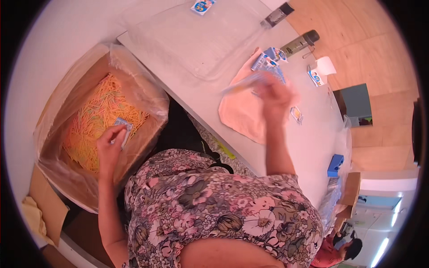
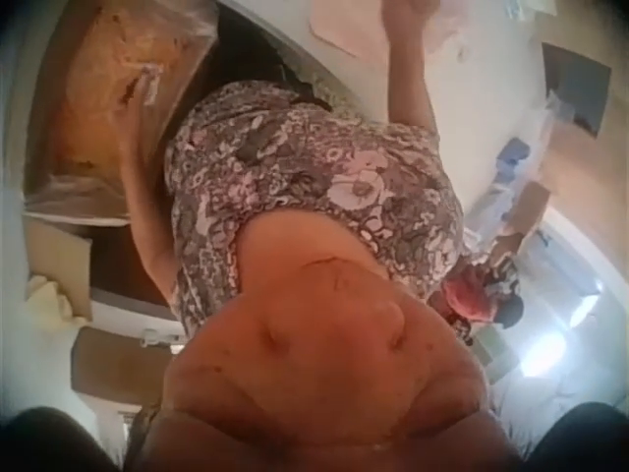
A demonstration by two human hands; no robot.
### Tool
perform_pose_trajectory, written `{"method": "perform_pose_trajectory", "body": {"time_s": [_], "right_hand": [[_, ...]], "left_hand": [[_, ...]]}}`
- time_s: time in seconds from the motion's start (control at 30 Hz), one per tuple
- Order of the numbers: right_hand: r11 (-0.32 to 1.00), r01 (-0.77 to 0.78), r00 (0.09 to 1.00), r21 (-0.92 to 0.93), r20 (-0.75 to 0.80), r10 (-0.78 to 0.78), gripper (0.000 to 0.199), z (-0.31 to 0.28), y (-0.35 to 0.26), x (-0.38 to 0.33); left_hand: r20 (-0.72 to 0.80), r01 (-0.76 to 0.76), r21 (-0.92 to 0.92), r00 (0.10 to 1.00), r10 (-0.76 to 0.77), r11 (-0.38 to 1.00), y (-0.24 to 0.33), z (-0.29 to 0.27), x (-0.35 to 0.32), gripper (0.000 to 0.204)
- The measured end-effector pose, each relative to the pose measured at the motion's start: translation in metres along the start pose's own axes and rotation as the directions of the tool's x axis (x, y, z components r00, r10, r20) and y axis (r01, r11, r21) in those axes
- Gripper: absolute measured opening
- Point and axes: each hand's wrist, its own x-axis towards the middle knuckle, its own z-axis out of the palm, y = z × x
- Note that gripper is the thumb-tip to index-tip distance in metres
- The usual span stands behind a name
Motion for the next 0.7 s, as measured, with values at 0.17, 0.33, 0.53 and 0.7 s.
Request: {"method": "perform_pose_trajectory", "body": {"time_s": [0.17,0.33,0.53,0.7], "right_hand": [[0.607,-0.097,0.993,-0.789,-0.032,0.117,0.027,-0.131,0.133,0.035],[0.483,0.197,0.933,-0.853,0.013,-0.359,0.035,-0.120,0.129,0.030],[0.625,0.312,0.896,-0.716,0.003,-0.444,0.026,-0.045,0.044,0.020],[0.723,0.543,0.825,-0.427,0.111,-0.554,0.019,0.022,-0.003,-0.010]], "left_hand": [[-0.013,-0.042,0.725,0.997,0.075,0.688,-0.065,-0.028,0.026,0.025],[-0.119,0.218,0.911,0.952,-0.281,0.351,-0.068,-0.010,0.035,0.051],[-0.124,0.226,0.910,0.948,-0.292,0.348,-0.088,-0.017,0.031,0.055],[-0.213,0.280,0.869,0.956,-0.202,0.409,-0.077,-0.019,0.029,0.045]]}}
